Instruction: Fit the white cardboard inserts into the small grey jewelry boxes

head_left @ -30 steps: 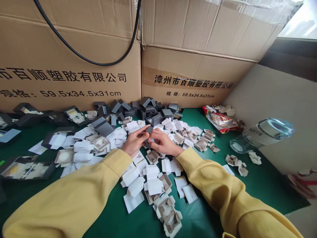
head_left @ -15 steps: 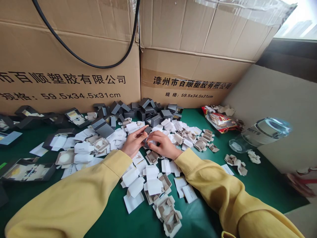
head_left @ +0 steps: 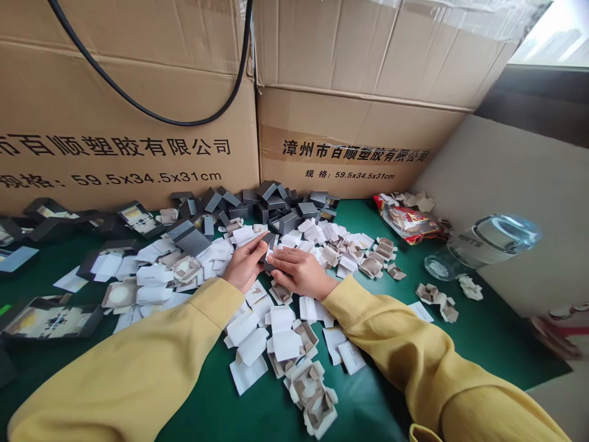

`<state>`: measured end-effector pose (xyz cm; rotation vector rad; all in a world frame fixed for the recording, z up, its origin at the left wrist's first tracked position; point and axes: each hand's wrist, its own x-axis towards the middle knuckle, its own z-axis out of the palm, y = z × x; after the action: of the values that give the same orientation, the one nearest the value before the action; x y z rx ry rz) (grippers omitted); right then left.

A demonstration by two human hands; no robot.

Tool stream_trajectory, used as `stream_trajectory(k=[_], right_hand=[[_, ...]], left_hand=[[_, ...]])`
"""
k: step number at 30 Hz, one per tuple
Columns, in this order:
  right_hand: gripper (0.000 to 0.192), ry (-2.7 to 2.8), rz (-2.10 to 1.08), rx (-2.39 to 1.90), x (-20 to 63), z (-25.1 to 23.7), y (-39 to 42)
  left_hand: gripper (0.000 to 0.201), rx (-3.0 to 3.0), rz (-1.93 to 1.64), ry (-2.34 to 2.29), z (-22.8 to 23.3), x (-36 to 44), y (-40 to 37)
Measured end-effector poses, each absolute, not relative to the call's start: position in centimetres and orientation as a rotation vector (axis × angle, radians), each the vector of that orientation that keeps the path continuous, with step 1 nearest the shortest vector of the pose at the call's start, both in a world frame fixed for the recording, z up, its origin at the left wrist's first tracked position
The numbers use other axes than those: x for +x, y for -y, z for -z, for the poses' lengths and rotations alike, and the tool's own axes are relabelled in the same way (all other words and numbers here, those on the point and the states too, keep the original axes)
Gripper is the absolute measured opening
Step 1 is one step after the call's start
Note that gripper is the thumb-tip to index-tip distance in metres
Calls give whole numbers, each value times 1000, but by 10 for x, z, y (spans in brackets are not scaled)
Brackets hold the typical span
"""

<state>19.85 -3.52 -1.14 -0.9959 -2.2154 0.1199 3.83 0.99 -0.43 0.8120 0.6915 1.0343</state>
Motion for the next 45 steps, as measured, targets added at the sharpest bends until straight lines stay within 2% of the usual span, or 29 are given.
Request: stream_trajectory(k=[3,8,15,25,32,39,45], right_hand=[[28,2202,-151,-973,198,10,35],[27,1966,-422,-904,200,2,33],[25,1412,-778,-1211,202,1,25],[33,1545,-1363,-1146,206,-3,22],[33,1259,-1402,-1103,205,-7,19],[33,1120,-1336,-1074,204,-2,17],[33,1273,-1305,-1061,205,0,18]], left_hand=[[48,835,-1029,-689,4,38,-10],[51,855,-1052,-647,1,39,-9],[53,876,-1017,-513,-2,38,-8],[59,888,-929,-464,-7,38,-5],[48,786,-966,-626,-2,41,-12],[38,964,-892,-762,-1,42,-7],[43,1135,-785,-837,-5,44,-3]])
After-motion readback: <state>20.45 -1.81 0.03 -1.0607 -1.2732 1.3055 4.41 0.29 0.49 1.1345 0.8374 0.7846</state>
